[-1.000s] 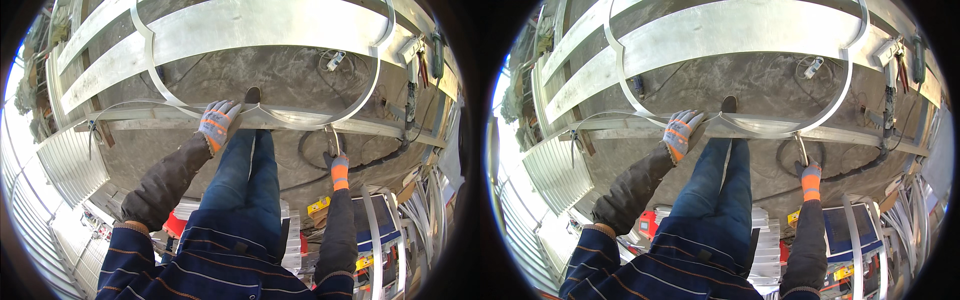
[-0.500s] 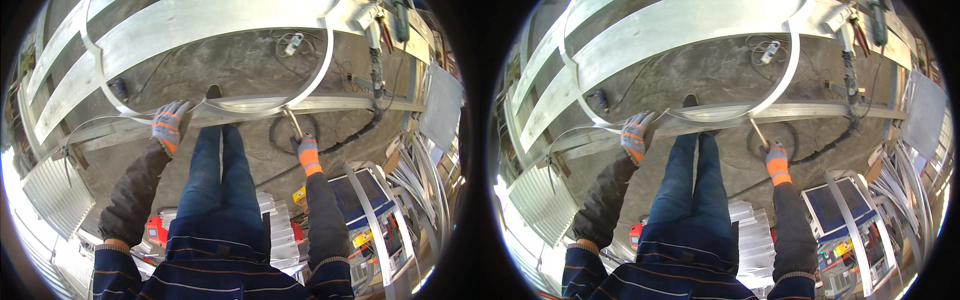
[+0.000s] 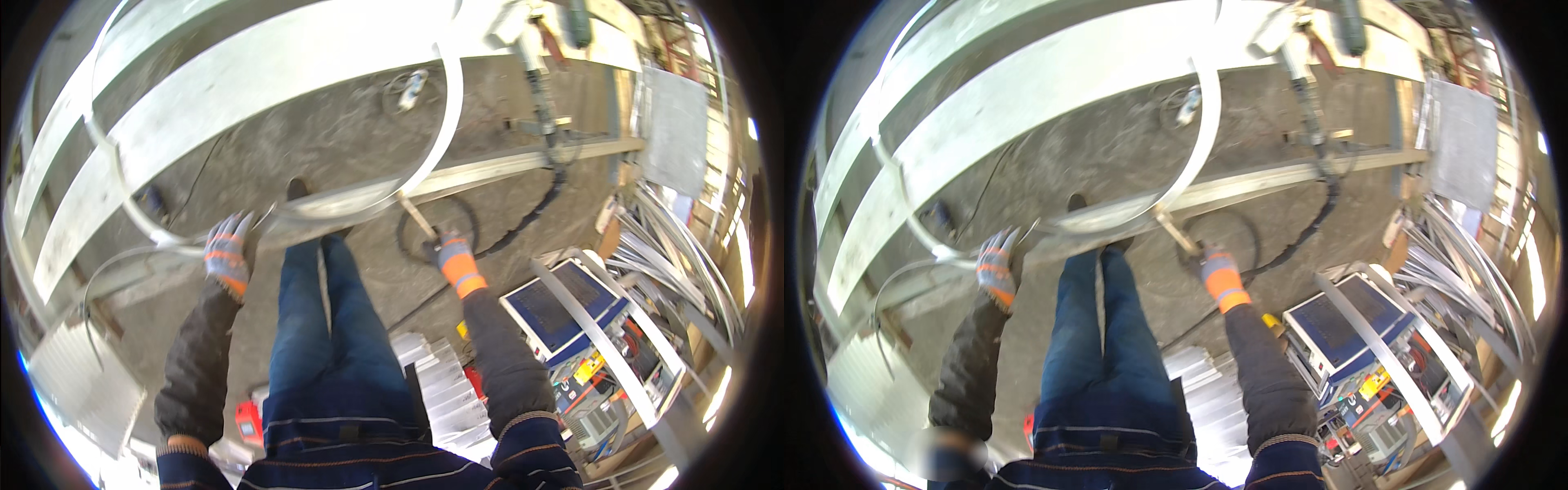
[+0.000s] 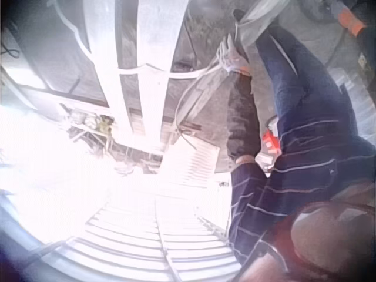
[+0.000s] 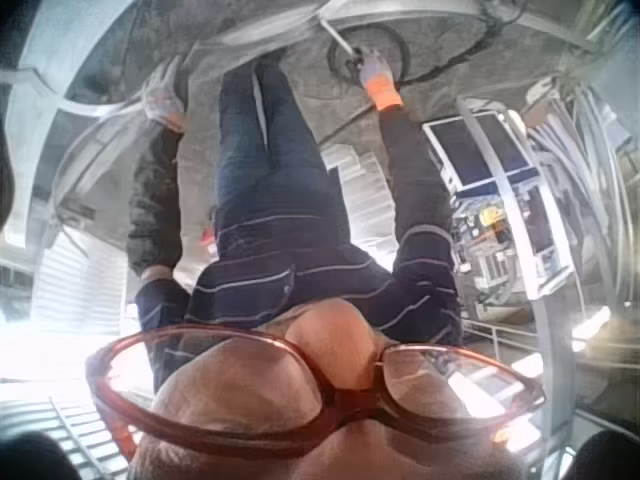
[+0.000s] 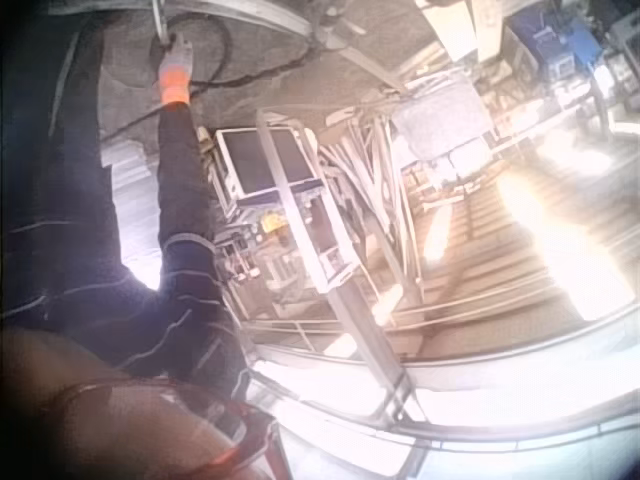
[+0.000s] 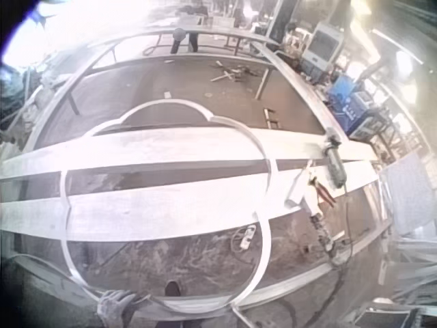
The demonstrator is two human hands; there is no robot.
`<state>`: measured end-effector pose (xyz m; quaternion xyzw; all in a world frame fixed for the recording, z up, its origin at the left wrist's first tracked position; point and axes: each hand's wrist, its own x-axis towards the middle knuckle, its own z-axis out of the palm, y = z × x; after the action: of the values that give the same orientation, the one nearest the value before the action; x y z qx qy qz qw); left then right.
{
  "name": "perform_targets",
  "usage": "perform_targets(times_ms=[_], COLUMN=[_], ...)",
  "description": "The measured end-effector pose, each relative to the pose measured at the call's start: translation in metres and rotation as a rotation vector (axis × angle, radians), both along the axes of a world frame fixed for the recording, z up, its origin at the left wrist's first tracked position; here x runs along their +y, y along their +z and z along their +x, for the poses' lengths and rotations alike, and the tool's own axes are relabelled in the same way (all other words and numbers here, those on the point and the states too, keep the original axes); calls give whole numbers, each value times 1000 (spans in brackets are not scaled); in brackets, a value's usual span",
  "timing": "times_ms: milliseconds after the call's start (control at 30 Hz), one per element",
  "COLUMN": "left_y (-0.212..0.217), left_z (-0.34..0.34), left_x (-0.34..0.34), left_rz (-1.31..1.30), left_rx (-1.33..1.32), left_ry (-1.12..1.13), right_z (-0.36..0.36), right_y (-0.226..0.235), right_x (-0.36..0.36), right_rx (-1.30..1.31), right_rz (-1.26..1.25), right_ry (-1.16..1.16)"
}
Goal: The person welds a curved metal frame using a handheld welding torch, then uses pliers to adjust the frame. The person repeats the welding and adjustment steps on the same frame.
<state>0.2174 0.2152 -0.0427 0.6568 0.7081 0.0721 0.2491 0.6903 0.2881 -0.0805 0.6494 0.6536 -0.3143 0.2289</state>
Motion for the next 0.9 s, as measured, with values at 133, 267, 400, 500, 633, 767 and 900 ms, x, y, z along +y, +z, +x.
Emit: perform_targets(times_ms=[133, 267, 400, 500, 633, 767, 900], left_y=[-2, -2, 0, 5, 11, 19, 23], left_z=[1, 2, 4, 5, 11, 8, 7], left_x=[0, 2, 6, 14, 24, 22, 26], left_rz=[-28, -62, -105, -149, -120, -142, -215], left_rx=[12, 4, -20, -14, -9, -50, -6], left_ry=[23, 57, 82, 79, 61, 95, 111], right_z=[-3, 3, 42, 81, 113, 124, 152], right_y=[35, 71, 92, 90, 66, 44, 23], right_x=[10, 65, 185, 288, 411, 485, 530], right_rx=[70, 271, 483, 176, -143, 57, -351], right_rz=[4, 98, 579, 914, 984, 847, 731], right_ry=[54, -21, -190, -24, 221, 297, 535])
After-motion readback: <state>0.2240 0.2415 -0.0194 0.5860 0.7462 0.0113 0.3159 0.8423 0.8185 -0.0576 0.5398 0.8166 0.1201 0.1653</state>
